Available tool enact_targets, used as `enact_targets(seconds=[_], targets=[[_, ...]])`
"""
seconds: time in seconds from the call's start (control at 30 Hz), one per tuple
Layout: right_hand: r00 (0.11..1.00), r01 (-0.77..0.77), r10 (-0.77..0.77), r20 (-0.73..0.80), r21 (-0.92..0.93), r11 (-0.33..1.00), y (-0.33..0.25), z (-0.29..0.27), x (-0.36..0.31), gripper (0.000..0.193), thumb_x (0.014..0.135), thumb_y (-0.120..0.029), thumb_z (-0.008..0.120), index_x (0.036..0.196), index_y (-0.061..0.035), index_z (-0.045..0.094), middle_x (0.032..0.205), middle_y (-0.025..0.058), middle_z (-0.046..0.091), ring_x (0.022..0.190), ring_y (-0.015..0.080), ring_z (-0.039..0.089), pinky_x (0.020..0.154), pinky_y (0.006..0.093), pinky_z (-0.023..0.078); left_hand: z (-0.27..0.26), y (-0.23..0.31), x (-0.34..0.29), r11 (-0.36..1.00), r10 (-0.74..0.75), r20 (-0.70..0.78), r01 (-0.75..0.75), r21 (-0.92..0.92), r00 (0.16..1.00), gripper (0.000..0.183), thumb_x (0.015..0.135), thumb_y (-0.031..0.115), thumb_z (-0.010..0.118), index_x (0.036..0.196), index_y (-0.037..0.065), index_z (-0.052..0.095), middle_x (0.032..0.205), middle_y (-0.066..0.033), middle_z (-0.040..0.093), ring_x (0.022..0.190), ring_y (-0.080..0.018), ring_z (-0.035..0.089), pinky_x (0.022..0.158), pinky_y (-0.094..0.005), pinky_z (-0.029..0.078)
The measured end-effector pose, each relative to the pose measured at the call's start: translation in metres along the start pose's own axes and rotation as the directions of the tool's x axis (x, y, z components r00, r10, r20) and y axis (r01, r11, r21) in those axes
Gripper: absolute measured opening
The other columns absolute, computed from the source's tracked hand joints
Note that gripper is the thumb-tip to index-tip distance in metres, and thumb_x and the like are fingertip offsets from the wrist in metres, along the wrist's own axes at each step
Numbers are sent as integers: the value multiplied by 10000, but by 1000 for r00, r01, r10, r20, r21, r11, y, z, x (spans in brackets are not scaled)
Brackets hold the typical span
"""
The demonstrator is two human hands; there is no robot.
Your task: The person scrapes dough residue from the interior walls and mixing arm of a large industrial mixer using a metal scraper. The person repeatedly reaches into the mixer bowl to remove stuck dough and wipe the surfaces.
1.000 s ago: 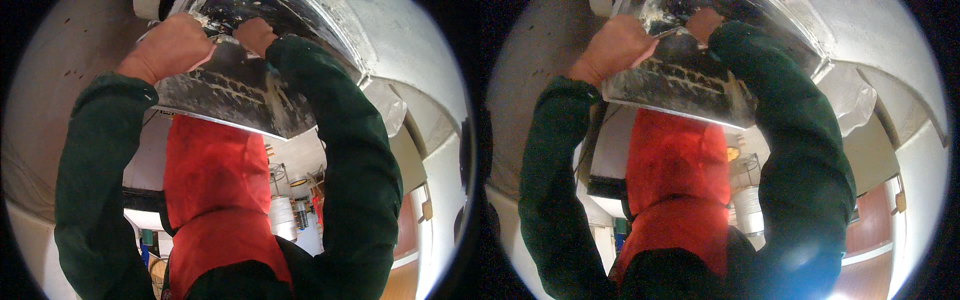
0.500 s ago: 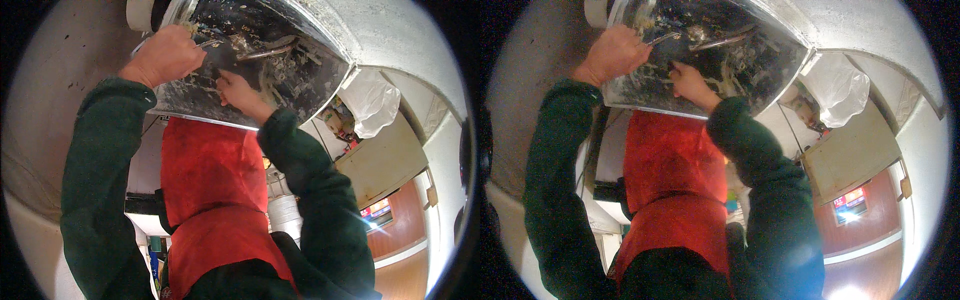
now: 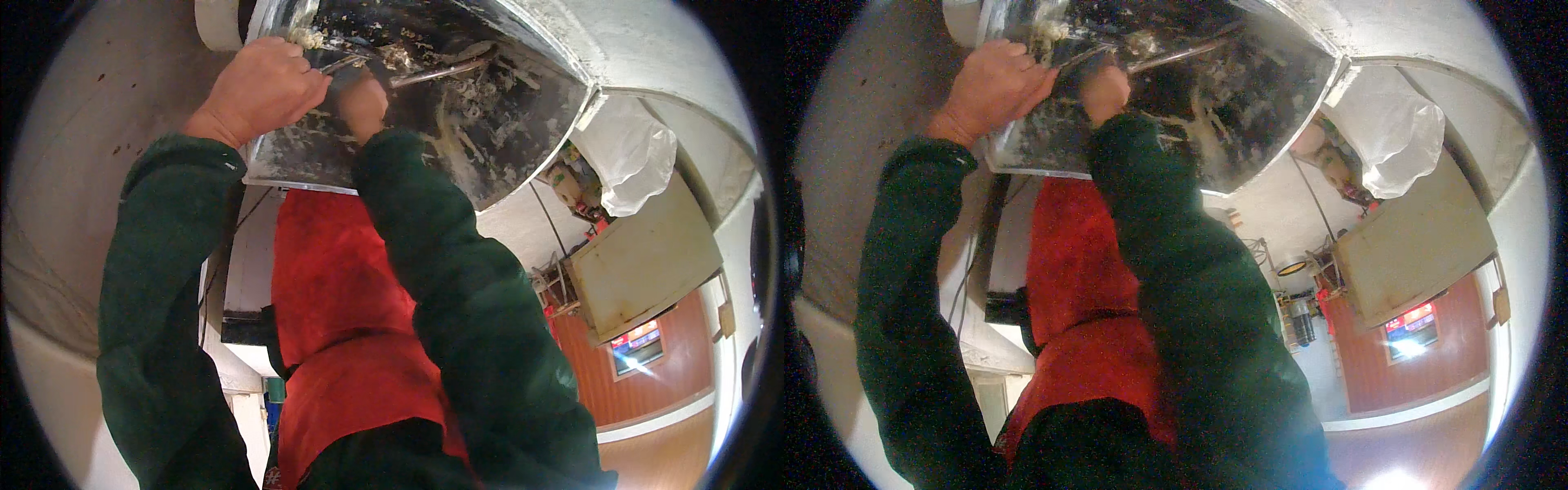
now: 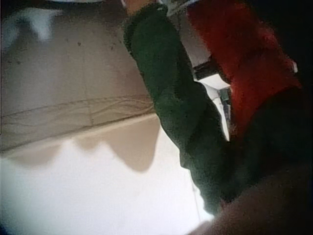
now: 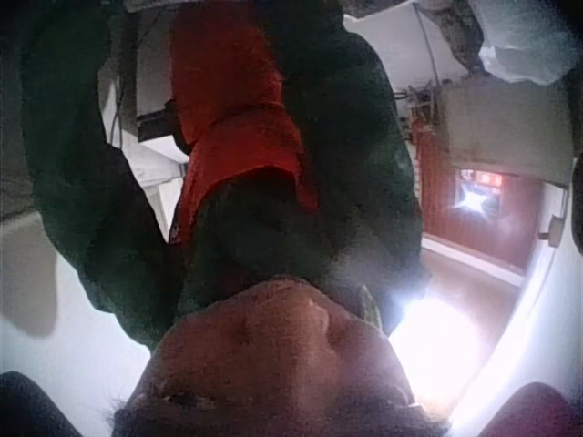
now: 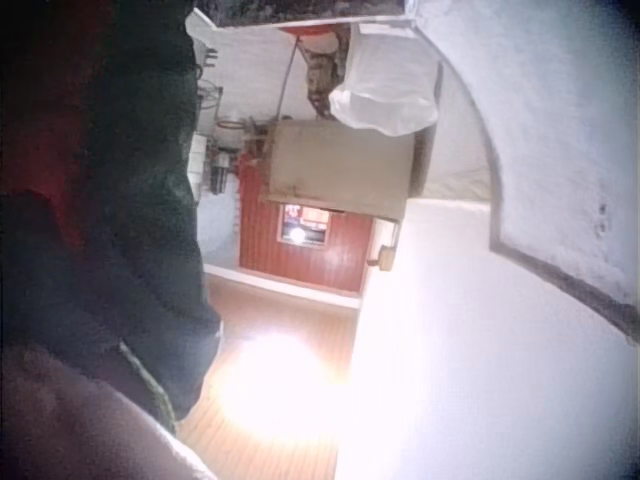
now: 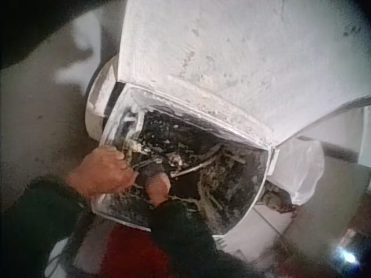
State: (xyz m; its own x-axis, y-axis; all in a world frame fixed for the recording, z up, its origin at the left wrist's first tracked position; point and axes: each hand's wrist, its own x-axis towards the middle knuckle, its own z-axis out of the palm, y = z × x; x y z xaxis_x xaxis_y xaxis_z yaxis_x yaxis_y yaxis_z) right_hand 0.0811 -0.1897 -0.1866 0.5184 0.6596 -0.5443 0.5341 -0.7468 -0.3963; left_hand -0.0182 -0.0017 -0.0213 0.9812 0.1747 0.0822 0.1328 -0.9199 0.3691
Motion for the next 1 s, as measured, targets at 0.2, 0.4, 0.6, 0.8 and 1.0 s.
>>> enact_targets(seconds=[0.2,0.4,0.6,0.8,1.0], targets=[[996,79,-80,-38,-17,997,-18,-8,-3,443,796,-241,722,1201,-76,656,812,145,719,792,348,718,661,484,575,2,-1,-1,1000,20,9,-20,-7,1000,228,873,254,749,692,146,662,651,-22,585,697,-238,610,633,-390,492],[999,45,-45,-6,-8,999,-49,-11,14,203,778,-260,734,851,-73,762,880,184,741,897,377,735,727,478,605,-1,-1,2,1000,-22,9,22,-20,1000,254,872,262,743,667,150,644,650,-26,589,682,-252,611,621,-402,496],[926,377,-366,93,-228,898,-36,-8,23,176,784,-268,744,902,-154,805,881,143,754,847,371,732,716,457,606,-8,4,5,998,-30,56,27,54,998,271,883,253,724,652,131,653,649,-36,619,691,-251,622,653,-407,498],[958,131,-141,248,54,990,-54,-17,11,287,909,-235,629,1148,-128,746,1022,226,722,967,435,683,822,511,563,-8,5,6,998,-40,84,36,49,996,296,892,258,713,634,124,656,623,-35,617,690,-243,624,662,-397,497],[985,6,-39,170,189,982,9,-54,-30,360,958,-268,622,1279,-117,683,1063,213,731,974,421,693,851,489,551,-8,0,6,1000,-9,27,10,-8,1000,295,877,244,753,654,130,599,648,-47,556,663,-266,593,604,-409,487]])
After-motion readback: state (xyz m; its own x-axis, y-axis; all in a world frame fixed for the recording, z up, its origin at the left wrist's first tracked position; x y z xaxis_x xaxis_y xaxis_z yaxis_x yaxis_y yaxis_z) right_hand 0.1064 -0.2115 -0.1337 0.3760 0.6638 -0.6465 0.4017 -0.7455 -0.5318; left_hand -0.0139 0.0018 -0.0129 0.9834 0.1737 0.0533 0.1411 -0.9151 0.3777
